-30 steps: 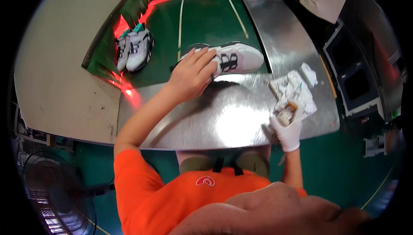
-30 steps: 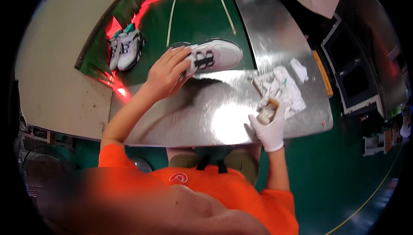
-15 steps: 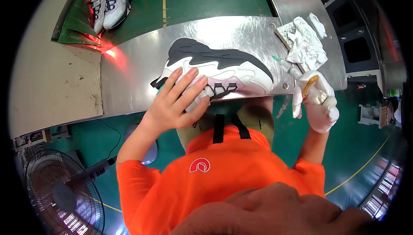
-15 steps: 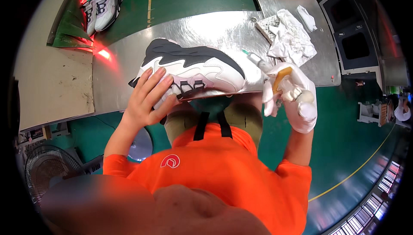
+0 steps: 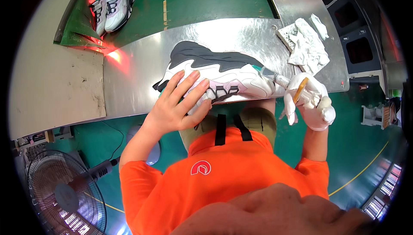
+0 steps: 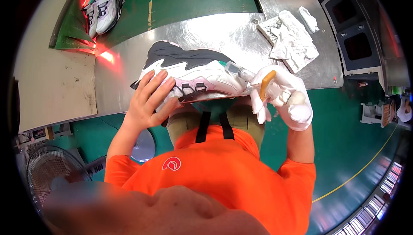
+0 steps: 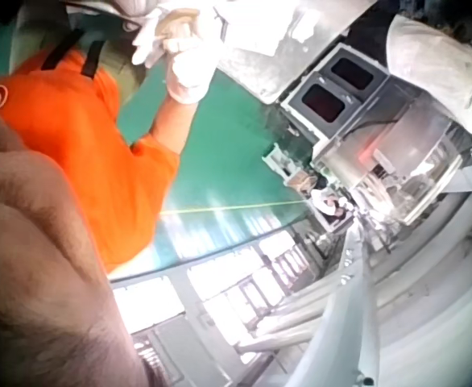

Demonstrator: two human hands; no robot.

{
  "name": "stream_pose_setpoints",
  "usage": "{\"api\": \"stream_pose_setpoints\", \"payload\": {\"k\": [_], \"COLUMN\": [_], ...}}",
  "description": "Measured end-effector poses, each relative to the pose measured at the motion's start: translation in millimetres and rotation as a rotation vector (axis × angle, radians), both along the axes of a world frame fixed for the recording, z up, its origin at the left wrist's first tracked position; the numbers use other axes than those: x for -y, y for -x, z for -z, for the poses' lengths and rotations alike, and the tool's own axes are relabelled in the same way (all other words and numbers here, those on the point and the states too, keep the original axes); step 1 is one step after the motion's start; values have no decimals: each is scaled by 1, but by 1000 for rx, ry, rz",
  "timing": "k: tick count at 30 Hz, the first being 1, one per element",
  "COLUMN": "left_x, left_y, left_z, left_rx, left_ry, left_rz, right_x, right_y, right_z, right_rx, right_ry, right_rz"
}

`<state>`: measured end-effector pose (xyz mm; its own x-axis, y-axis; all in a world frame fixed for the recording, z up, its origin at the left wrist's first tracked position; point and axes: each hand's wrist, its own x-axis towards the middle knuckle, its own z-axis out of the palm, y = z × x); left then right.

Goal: The person uses a brush to scrub the upper and side panels of a white and pink sneaker. They repeatedly rotate the shoe to access different areas and wipe the surface with a cloth. The person handles multiple sneakers, moving them between a metal workbench and a green conveyor belt.

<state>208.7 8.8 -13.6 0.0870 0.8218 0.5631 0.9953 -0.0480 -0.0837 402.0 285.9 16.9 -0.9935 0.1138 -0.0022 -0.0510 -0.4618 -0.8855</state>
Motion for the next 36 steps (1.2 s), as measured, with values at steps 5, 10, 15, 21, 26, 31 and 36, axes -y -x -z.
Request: {"api": "stream_pose_setpoints", "payload": {"k": [5, 10, 15, 21, 26, 31, 36], "left_x": [-1, -3, -10, -18, -24, -28, -28], "left_y": [-1, -8, -21, -36, -45, -55, -61], "left_z": [-4, -6, -10, -21, -27, -21, -16], "left_rx": [-6, 33, -34, -48, -44, -22, -47], "left_ry": [34, 41, 31, 52, 90, 54, 72], "left_rz": [-8, -30, -102, -179, -219, -278, -294], "right_x": [-3, -15, -26, -33, -42, -40, -35], "right_y": [-2, -9, -16, -18, -20, -22, -26], "right_z": [-5, -6, 10, 27, 55, 65, 73], "right_rx": [109, 109, 52, 59, -93, -94, -68], "right_ry": [-38, -21, 93, 174, 249, 332, 404], "right_rz": [61, 15, 2, 48, 40, 83, 125]}}
